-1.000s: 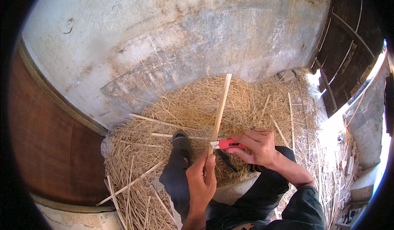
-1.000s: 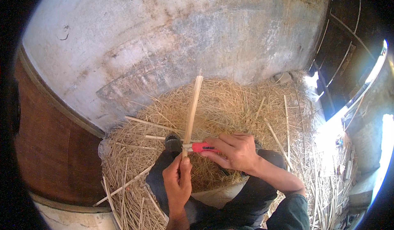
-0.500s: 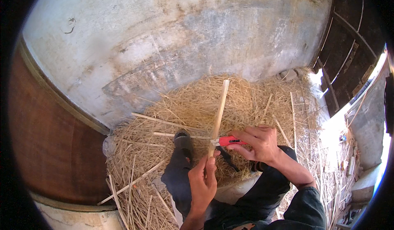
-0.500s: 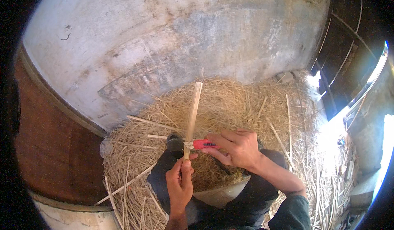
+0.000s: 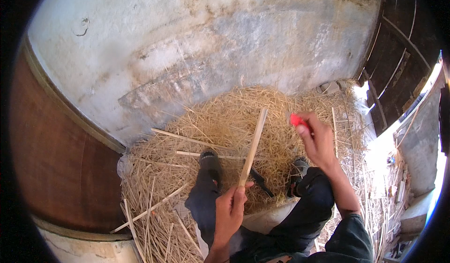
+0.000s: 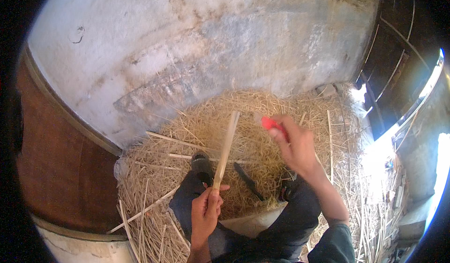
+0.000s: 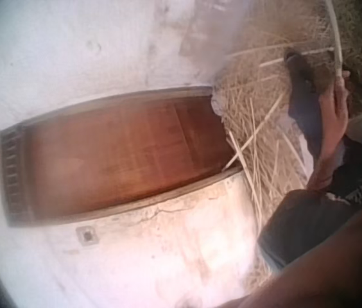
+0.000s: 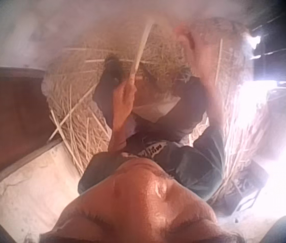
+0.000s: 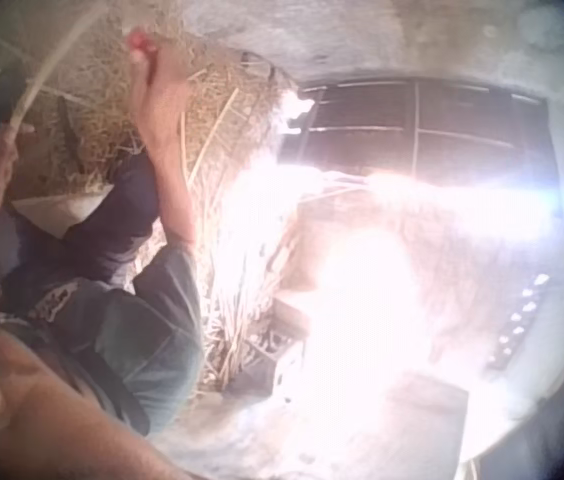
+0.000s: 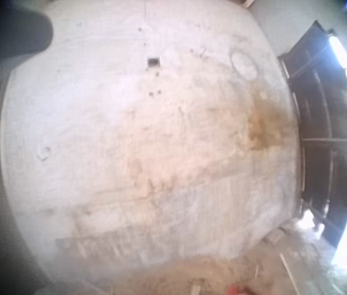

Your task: The person sits on a hay-covered floor and uses a knife to split long bamboo poles into thin strips. They hold the pole with one hand and use the knife to shave and cut the material, occasionally switching to a red utility knife for finer work.

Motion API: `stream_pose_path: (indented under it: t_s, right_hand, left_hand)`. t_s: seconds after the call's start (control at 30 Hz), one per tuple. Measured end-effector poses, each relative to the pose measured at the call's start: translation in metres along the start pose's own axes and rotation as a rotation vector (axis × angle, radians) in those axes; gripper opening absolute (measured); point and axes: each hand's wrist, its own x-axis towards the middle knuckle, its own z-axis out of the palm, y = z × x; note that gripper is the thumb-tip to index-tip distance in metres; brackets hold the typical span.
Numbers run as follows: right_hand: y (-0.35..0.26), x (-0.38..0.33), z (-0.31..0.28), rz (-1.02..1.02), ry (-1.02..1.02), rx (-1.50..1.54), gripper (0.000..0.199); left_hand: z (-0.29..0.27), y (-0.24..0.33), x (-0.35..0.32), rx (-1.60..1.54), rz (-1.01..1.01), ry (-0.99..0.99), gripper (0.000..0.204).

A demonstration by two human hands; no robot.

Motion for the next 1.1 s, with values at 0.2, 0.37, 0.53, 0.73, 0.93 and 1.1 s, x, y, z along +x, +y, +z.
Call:
stream_pose_path:
  t_s: [0.2,0.37,0.53,0.73,0.93,1.1]
  right_hand:
    - [-0.026,-0.027,0.014,-0.303,-0.265,0.056,0.025]
    - [-0.030,-0.039,0.026,-0.405,-0.184,-0.049,0.033]
    - [-0.031,-0.043,0.028,-0.401,-0.131,-0.076,0.031]
    - [-0.031,-0.044,0.029,-0.371,-0.105,-0.129,0.029]
    - [-0.034,-0.045,0.028,-0.362,-0.086,-0.152,0.028]
    - [-0.025,-0.041,0.025,-0.325,-0.042,-0.134,0.022]
  left_hand:
    - [0.008,0.010,0.008,0.110,0.064,0.067,0.032]
    - [0.014,0.019,0.007,0.165,0.079,0.095,0.027]
    - [0.021,0.020,0.006,0.221,0.186,0.120,0.026]
    - [0.024,0.016,0.008,0.289,0.290,0.156,0.029]
    - [0.021,0.014,0.005,0.318,0.280,0.142,0.027]
    - [0.021,0.020,-0.002,0.309,0.207,0.106,0.026]
